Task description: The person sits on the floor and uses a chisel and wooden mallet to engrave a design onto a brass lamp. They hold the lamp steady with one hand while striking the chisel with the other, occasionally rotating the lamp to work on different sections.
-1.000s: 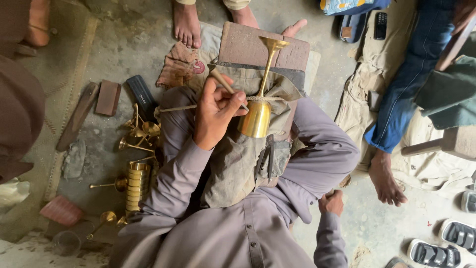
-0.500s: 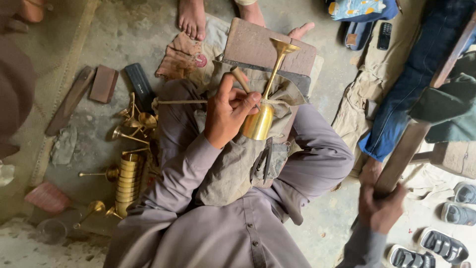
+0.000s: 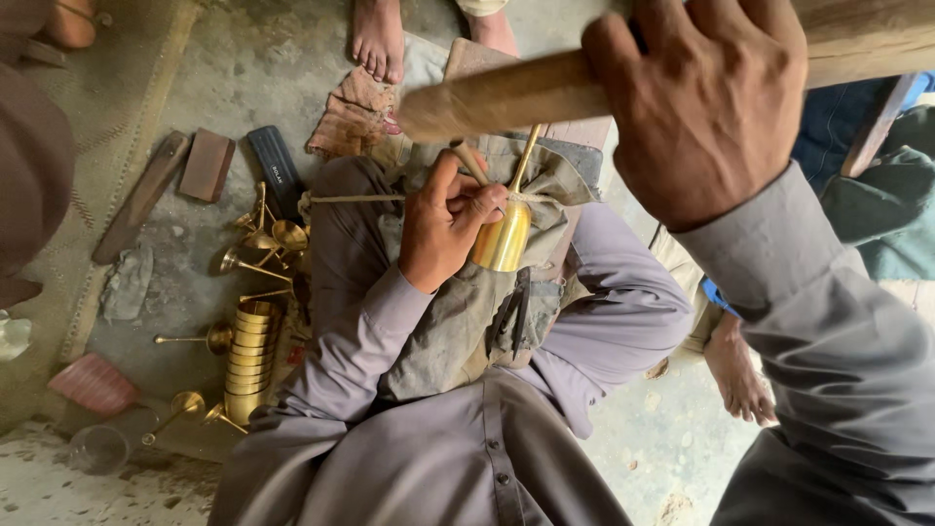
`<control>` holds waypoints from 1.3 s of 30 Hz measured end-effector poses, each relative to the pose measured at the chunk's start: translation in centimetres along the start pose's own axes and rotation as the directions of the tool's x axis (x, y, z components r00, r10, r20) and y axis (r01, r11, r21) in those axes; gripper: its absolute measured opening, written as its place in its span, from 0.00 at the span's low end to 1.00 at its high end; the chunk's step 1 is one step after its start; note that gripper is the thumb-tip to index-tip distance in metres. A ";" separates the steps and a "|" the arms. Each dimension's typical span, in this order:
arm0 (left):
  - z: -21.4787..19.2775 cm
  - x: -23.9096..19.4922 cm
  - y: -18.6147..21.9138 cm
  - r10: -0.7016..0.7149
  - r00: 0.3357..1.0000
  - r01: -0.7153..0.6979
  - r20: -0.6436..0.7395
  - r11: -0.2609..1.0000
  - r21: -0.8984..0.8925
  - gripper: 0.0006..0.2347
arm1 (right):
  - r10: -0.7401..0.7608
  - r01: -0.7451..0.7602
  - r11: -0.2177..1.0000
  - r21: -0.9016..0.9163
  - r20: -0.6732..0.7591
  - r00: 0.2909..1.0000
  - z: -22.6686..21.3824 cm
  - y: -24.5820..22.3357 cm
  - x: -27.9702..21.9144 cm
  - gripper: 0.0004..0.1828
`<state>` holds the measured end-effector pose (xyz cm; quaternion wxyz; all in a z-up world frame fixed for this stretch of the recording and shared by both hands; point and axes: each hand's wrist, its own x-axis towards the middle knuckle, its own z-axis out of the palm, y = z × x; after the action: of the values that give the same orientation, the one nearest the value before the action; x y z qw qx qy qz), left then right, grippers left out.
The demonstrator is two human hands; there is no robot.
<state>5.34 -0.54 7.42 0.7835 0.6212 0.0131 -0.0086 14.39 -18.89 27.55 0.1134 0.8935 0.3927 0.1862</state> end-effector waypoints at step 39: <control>0.7 -0.1 2.4 0.156 0.986 -0.164 0.054 0.938 0.305 0.11 | 0.108 -0.104 0.994 -0.035 0.147 0.983 0.6 1.4 -3.9 0.14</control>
<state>5.31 -0.69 9.97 0.6752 0.7346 -0.0502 0.0442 13.15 -22.73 26.55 0.1443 0.9228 0.3326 0.1301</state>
